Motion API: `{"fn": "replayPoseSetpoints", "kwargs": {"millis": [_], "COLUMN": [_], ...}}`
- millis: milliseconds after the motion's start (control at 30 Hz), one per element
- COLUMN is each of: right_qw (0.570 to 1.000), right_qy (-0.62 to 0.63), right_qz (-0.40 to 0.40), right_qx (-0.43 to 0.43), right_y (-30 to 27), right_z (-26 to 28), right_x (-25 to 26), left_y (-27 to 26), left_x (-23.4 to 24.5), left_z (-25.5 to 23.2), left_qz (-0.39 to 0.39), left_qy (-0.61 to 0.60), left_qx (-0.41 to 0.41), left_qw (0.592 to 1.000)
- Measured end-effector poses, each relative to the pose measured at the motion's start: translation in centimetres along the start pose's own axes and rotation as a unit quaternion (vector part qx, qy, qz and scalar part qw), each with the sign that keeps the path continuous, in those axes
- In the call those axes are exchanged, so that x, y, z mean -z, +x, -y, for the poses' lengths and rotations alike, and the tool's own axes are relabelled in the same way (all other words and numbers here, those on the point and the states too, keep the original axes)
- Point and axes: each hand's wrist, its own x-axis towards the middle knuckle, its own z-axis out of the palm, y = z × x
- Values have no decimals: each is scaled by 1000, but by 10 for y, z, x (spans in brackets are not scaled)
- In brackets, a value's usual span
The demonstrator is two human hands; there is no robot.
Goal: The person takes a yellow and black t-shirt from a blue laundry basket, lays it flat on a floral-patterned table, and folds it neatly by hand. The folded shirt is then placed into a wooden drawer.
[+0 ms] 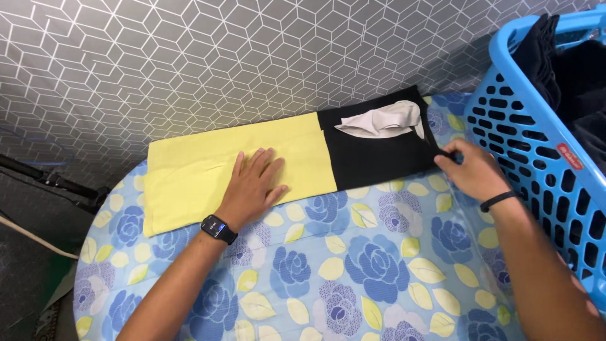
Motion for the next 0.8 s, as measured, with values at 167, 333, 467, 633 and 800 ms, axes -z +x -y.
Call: {"fn": "replayPoseSetpoints", "kwargs": {"millis": [167, 333, 467, 633, 800], "right_qw": [950, 981, 958, 844, 934], "right_qy": [312, -73, -205, -308, -178], "right_qz": [29, -174, -200, -374, -236], "right_qx": [-12, 44, 29, 230, 198], "right_y": [15, 51, 27, 21, 39], "right_z": [-16, -69, -38, -22, -25], "right_x": [-9, -39, -42, -48, -54], "left_y": [-1, -2, -4, -5, -6], "left_x": [3, 5, 4, 0, -2], "left_z": [-4, -6, -5, -3, -4], "left_qz": [72, 80, 73, 57, 109], "left_qy": [-65, -63, -52, -38, 16], "left_qx": [48, 42, 32, 25, 58], "left_qw": [994, 994, 995, 997, 992]}}
